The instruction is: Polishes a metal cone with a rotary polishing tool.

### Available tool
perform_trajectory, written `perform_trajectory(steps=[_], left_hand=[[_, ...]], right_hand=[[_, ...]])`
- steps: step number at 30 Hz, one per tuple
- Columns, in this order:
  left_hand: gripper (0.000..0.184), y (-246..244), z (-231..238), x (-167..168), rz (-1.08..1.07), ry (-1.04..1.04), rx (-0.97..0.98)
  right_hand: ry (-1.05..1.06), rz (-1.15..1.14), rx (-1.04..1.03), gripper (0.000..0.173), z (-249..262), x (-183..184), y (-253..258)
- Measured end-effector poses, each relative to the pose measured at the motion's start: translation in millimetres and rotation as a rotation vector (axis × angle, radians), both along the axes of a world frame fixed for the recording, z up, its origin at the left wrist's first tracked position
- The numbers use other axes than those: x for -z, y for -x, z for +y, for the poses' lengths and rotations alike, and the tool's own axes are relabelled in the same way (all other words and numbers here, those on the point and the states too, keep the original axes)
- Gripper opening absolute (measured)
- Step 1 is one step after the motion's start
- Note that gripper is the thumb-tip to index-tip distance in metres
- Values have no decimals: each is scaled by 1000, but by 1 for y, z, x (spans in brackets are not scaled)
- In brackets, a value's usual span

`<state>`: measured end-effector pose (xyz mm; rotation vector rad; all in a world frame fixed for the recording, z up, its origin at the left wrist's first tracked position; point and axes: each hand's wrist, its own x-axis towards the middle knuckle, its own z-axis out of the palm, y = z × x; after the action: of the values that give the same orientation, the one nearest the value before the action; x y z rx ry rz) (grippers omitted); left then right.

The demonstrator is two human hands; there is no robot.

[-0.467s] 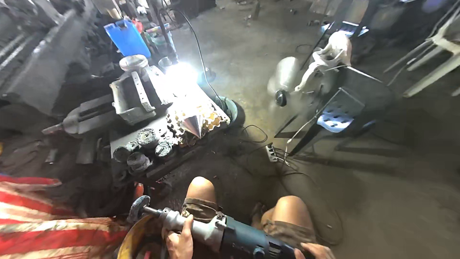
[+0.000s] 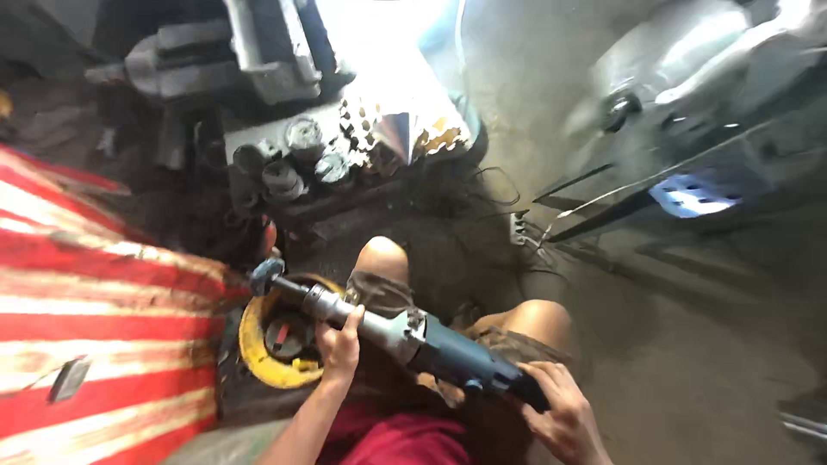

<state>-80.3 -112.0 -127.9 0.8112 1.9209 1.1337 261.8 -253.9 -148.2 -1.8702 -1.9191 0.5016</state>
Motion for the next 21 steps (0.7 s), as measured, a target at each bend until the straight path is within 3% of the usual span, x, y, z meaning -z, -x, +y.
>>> perform_trajectory(steps=[7,10,15,21], left_hand=[[31,13,-4,14,-92,-208,-83],[41,19,-9,10,-59,-88,-72],[61,35,-19,9,0,83,301],[54,24,-17,16,-44,16,262]], right_hand=[[-147,-72,74,43,-10,3,30],[-90,-81,47,44,-9,0,31],[163,-249,-138,55,12,-14,21],[222,-276,-185,54,18,-12,17]])
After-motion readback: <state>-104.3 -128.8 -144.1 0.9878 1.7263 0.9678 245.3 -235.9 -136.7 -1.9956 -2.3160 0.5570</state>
